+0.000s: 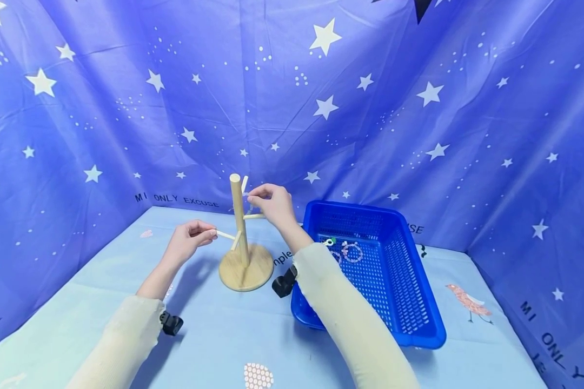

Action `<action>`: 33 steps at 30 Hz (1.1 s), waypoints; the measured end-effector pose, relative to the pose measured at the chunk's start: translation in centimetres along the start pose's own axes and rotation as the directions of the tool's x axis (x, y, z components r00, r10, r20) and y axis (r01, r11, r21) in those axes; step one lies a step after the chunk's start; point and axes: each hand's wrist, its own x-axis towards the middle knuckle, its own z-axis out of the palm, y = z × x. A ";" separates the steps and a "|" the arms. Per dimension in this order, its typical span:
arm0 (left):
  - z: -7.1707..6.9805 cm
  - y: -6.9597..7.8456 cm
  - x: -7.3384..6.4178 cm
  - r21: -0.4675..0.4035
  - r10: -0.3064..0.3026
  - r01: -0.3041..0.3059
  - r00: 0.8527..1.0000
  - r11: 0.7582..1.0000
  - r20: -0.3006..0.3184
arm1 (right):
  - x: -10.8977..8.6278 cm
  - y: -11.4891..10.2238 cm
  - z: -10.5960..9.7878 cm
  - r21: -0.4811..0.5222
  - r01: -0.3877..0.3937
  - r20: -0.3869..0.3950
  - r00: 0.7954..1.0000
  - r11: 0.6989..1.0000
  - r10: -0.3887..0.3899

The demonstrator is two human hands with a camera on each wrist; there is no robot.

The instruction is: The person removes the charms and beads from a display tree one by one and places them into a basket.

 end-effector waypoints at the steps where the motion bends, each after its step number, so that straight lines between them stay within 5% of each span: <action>1: 0.0 0.0 0.0 -0.004 -0.001 0.001 1.000 1.000 -0.001 | 0.1 -0.1 0.0 0.004 -0.002 -0.004 1.000 1.000 0.002; 33: 0.1 -0.1 0.0 -0.027 0.014 -0.015 1.000 1.000 -0.010 | 3.0 -1.7 -0.9 0.031 -0.024 -0.173 0.984 0.999 0.029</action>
